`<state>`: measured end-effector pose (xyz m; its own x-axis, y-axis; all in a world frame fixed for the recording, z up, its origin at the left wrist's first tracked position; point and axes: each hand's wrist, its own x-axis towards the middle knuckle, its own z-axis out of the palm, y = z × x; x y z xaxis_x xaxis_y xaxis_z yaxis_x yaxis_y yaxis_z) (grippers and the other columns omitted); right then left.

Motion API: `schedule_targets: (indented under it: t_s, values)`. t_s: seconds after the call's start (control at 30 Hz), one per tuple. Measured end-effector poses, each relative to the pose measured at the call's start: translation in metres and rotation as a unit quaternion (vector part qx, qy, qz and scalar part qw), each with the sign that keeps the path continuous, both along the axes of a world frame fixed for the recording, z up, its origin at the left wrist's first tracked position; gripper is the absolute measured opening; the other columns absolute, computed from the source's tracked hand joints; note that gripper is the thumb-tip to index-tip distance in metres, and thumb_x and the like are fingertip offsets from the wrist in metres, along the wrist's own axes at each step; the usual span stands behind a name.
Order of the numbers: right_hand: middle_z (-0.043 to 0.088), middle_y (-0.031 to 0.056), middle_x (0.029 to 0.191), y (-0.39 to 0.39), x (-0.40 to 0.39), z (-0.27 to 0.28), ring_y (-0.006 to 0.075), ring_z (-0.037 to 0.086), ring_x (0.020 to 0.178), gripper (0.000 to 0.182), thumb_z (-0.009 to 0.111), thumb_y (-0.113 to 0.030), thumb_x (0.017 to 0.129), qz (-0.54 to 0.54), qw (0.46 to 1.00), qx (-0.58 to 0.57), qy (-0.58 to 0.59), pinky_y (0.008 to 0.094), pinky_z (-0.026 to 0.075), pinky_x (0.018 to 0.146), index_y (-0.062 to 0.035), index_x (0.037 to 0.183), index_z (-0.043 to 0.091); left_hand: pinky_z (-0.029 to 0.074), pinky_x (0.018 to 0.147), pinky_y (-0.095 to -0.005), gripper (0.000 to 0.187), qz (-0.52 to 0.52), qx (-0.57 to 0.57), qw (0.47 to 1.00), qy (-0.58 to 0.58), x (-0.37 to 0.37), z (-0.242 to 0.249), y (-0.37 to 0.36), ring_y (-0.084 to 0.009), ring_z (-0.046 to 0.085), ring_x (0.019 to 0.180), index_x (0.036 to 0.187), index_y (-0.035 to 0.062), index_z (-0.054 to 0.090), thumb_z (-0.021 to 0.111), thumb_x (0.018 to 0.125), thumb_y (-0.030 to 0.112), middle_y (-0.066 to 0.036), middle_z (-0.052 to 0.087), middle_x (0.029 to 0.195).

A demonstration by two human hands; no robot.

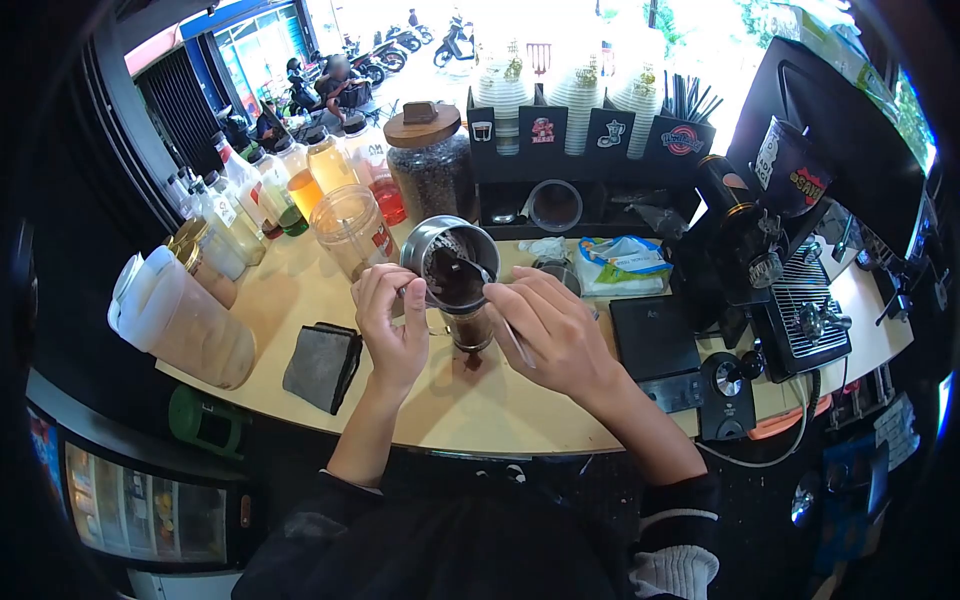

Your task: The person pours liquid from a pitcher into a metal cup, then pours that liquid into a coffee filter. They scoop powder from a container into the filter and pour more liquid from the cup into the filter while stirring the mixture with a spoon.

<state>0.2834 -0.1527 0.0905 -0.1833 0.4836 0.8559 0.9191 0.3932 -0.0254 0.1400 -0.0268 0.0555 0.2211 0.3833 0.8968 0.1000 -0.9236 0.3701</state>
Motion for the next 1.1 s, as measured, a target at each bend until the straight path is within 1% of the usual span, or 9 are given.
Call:
schedule_targets:
  t_s: [0.13,0.37,0.43,0.57,0.63,0.77,0.93,1.07,1.1]
  values:
    - [0.061,0.013,0.078,0.001,0.003,0.003,0.0286,0.062,0.073,0.021,0.064,0.003,0.076,-0.023,0.998,0.052,0.019,0.0392,0.053,0.078,0.0043,0.095,0.057,0.032,0.074,-0.033,0.015,-0.014,-0.033,0.999,-0.015,0.0,-0.005,0.001,-0.0225,0.052,0.075,0.079,0.0041,0.056,0.061,0.086,0.015,-0.006,0.055,0.077]
    - [0.061,0.0122,0.076,0.001,-0.003,0.002,0.0285,0.062,0.07,0.017,0.064,0.002,0.077,-0.034,0.998,0.029,0.047,0.0382,0.054,0.077,0.004,0.093,0.058,0.032,0.074,-0.0328,0.014,-0.021,-0.036,0.999,-0.027,0.0,-0.007,-0.001,-0.0225,0.051,0.074,0.079,0.0037,0.056,0.061,0.086,0.015,-0.006,0.056,0.078]
    - [0.061,0.012,0.076,0.0,-0.002,0.005,0.0289,0.063,0.072,0.014,0.063,0.002,0.078,-0.025,0.997,0.04,0.061,0.0378,0.053,0.075,0.0038,0.092,0.058,0.037,0.076,-0.0332,0.018,-0.017,-0.043,0.999,-0.016,-0.002,-0.007,-0.002,-0.0236,0.053,0.078,0.079,0.0007,0.055,0.057,0.09,0.015,-0.009,0.057,0.08]
    - [0.062,0.0122,0.077,0.003,-0.005,0.007,0.0286,0.063,0.073,0.011,0.063,0.002,0.079,-0.044,0.995,0.055,0.07,0.0363,0.053,0.072,0.0031,0.089,0.058,0.037,0.076,-0.0332,0.018,-0.023,-0.041,0.999,-0.025,-0.002,-0.007,-0.004,-0.0237,0.053,0.078,0.079,0.0005,0.055,0.056,0.09,0.014,-0.009,0.057,0.08]
    - [0.062,0.0127,0.077,0.0,-0.01,0.007,0.0279,0.064,0.074,0.007,0.061,0.001,0.082,-0.033,0.988,-0.006,0.152,0.0351,0.052,0.068,0.0027,0.088,0.058,0.037,0.076,-0.0331,0.018,-0.021,-0.042,0.999,-0.023,-0.003,-0.007,-0.004,-0.0236,0.052,0.078,0.079,0.0004,0.054,0.056,0.09,0.014,-0.009,0.057,0.08]
    - [0.062,0.013,0.078,0.0,-0.009,0.005,0.0278,0.063,0.073,0.006,0.059,-0.001,0.085,-0.032,0.983,-0.014,0.179,0.0342,0.051,0.066,0.0024,0.089,0.057,0.033,0.074,-0.0326,0.015,-0.029,-0.043,0.997,-0.05,-0.002,-0.01,-0.002,-0.0219,0.052,0.074,0.08,0.0031,0.056,0.06,0.086,0.015,-0.006,0.057,0.078]
    - [0.063,0.0135,0.081,-0.001,-0.011,0.006,0.0276,0.064,0.073,0.007,0.057,-0.002,0.086,-0.028,0.972,-0.056,0.228,0.0334,0.051,0.064,0.0025,0.091,0.057,0.038,0.075,-0.0324,0.019,-0.041,-0.063,0.997,-0.035,-0.006,-0.008,-0.003,-0.0226,0.052,0.077,0.079,-0.0003,0.053,0.054,0.091,0.014,-0.009,0.056,0.08]
    - [0.063,0.0132,0.08,-0.002,-0.01,0.009,0.0275,0.063,0.074,0.007,0.058,-0.001,0.086,-0.018,0.968,-0.07,0.24,0.0332,0.051,0.065,0.002,0.092,0.057,0.034,0.074,-0.0322,0.016,-0.046,-0.063,0.995,-0.061,-0.004,-0.01,0.001,-0.0211,0.05,0.071,0.079,0.0033,0.054,0.058,0.088,0.016,-0.006,0.055,0.076]
    - [0.063,0.0126,0.079,-0.002,-0.009,0.01,0.0277,0.063,0.073,0.01,0.059,0.0,0.084,-0.023,0.979,-0.033,0.197,0.0337,0.051,0.068,0.0017,0.094,0.058,0.033,0.074,-0.0323,0.016,-0.045,-0.063,0.996,-0.054,-0.005,-0.011,0.002,-0.0212,0.05,0.072,0.079,0.0034,0.054,0.058,0.088,0.016,-0.006,0.055,0.077]
